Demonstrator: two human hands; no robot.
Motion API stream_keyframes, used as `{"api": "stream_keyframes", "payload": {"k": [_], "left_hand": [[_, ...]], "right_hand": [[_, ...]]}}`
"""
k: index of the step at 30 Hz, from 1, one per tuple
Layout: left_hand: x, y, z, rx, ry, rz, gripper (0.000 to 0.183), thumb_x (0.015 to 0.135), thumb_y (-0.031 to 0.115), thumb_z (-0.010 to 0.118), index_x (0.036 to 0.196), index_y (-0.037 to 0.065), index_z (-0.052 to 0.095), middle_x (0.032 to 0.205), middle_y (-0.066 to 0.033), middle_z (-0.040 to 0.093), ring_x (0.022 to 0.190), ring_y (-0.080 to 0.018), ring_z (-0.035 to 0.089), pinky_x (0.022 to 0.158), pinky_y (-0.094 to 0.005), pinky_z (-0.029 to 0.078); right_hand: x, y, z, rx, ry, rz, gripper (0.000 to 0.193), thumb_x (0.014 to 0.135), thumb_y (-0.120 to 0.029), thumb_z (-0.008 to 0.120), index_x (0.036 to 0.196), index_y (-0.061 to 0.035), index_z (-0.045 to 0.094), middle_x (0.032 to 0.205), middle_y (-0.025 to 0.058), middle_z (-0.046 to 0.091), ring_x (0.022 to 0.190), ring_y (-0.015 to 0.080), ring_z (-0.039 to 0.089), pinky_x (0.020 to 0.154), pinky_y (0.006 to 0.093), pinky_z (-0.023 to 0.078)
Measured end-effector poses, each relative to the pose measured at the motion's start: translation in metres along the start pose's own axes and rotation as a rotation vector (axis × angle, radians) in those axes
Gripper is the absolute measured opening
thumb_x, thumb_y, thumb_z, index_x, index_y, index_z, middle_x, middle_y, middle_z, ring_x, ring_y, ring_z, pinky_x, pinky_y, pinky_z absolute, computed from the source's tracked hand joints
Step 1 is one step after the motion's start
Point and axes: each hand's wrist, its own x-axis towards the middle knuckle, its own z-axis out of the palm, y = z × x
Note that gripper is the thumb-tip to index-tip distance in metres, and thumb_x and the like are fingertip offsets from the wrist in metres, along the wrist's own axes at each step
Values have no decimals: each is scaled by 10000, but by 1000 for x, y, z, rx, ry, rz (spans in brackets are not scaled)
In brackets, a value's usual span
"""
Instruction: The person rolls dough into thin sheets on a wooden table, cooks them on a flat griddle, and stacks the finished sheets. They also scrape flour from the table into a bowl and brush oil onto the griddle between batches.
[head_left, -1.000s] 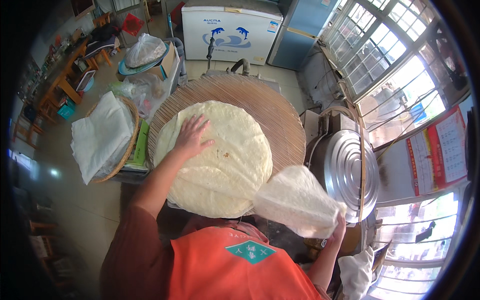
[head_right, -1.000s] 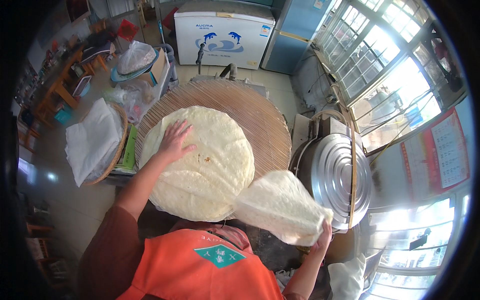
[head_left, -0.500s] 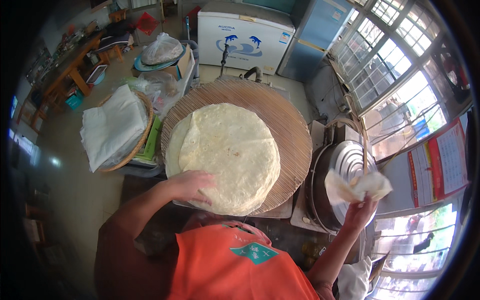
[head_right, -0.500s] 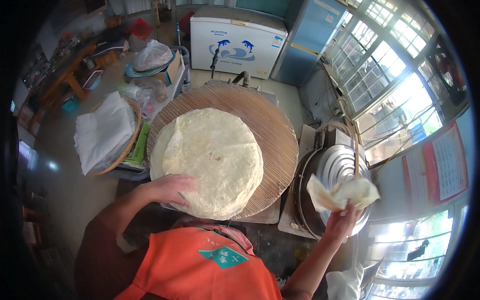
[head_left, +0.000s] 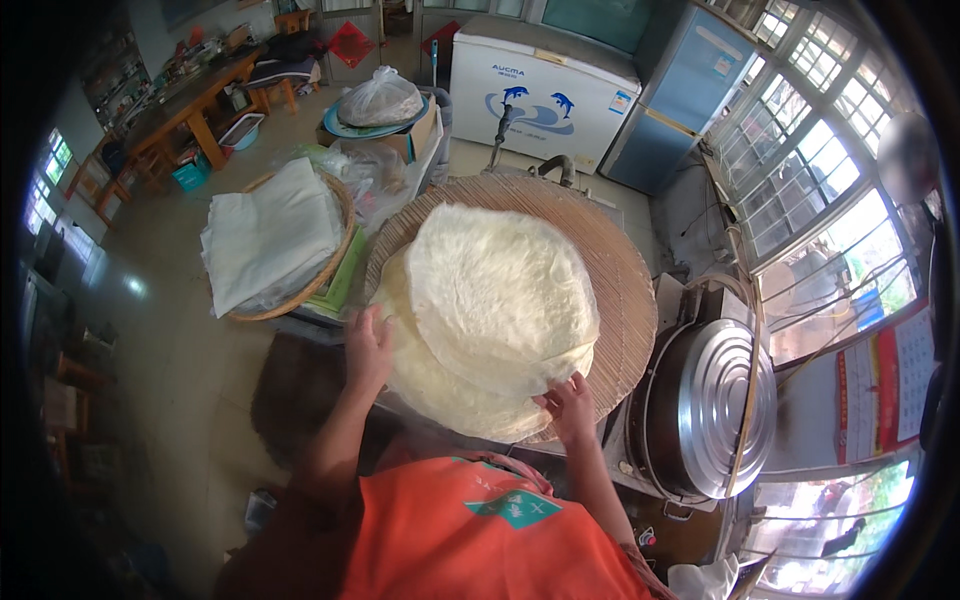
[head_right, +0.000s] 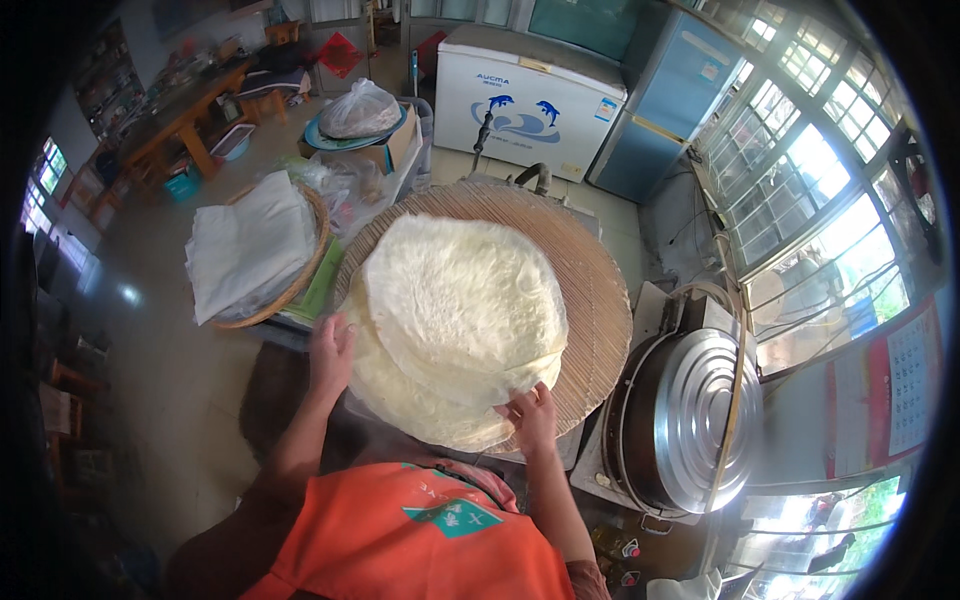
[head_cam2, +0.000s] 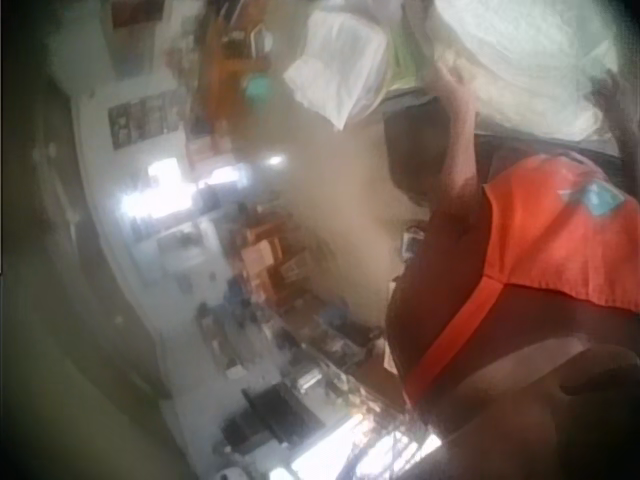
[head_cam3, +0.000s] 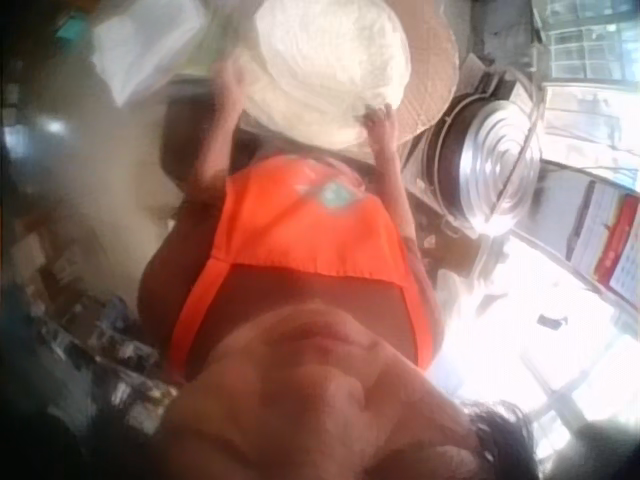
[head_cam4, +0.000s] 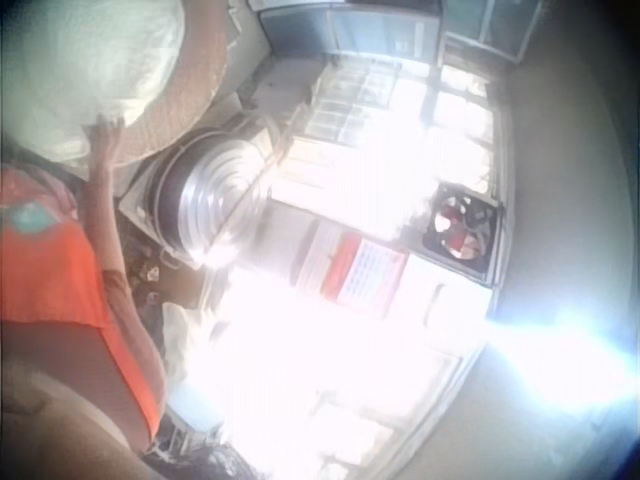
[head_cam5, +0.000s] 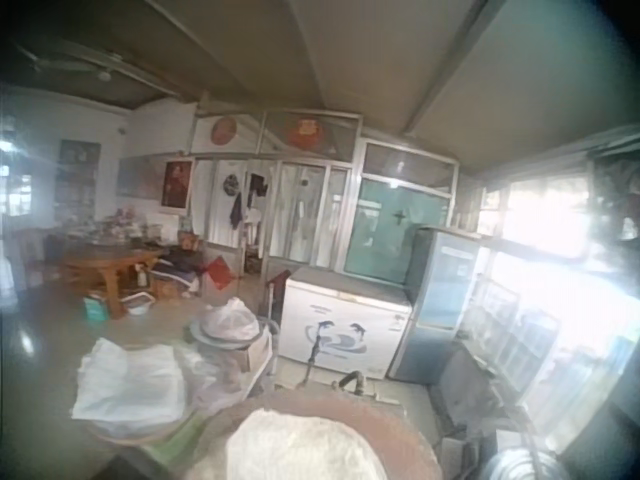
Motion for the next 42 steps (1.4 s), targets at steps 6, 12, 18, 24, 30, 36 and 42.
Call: {"api": "stream_keyframes", "payload": {"k": [6, 12, 18, 24, 30, 36, 42], "left_hand": [[16, 18, 23, -112, -190, -127, 662, 892, 260, 744, 1393, -46, 437, 907, -128, 664, 823, -270, 664, 769, -387, 528], [32, 37, 45, -60, -12, -63, 625, 834, 133, 721, 1402, 50, 475, 829, -97, 616, 743, -283, 617, 746, -411, 516], [15, -11, 1, -200, -91, -199, 585, 831, 99, 695, 1380, 52, 498, 809, -80, 581, 708, -204, 584, 693, -361, 500], [7, -26, -14, -418, -150, -506, 773, 825, 260, 814, 1389, -88, 418, 1116, -154, 622, 874, -190, 655, 660, -316, 558], [34, -31, -4, -431, -151, -650, 518, 831, 298, 820, 1133, -41, 571, 970, -118, 682, 813, -179, 660, 553, -302, 546], [49, -57, 15, -192, -24, -285, 396, 854, 270, 792, 1011, -45, 611, 927, -102, 686, 795, -181, 640, 725, -333, 513], [65, -55, 16, -266, -144, -466, 308, 878, 240, 745, 892, -26, 590, 841, -57, 631, 748, -145, 549, 691, -342, 451]], "right_hand": [[9, 29, 6, -135, 49, -301, 364, 934, -60, 641, 1260, -39, 480, 986, 115, 677, 826, 219, 703, 662, 341, 619], [-10, 20, 38, -151, 30, -306, 444, 902, 42, 610, 1298, -19, 420, 905, 101, 660, 760, 198, 698, 658, 354, 633], [-43, 33, 36, -243, -78, -183, 517, 910, 47, 614, 1358, 4, 360, 888, 120, 659, 749, 225, 710, 668, 355, 633], [-57, 49, 6, -291, 26, -190, 524, 952, -30, 619, 1389, 33, 336, 870, 141, 659, 765, 243, 727, 672, 349, 625], [-18, 33, -33, -245, 258, -318, 307, 966, -75, 596, 1241, 54, 553, 933, 140, 685, 751, 198, 712, 670, 319, 616], [40, 12, -41, -448, 384, -387, 275, 929, -146, 630, 1132, 34, 677, 891, 140, 725, 764, 204, 724, 675, 312, 581], [77, -17, -31, -785, 573, -300, 231, 865, -256, 663, 943, -45, 716, 884, 162, 731, 873, 317, 702, 811, 420, 533]]}}
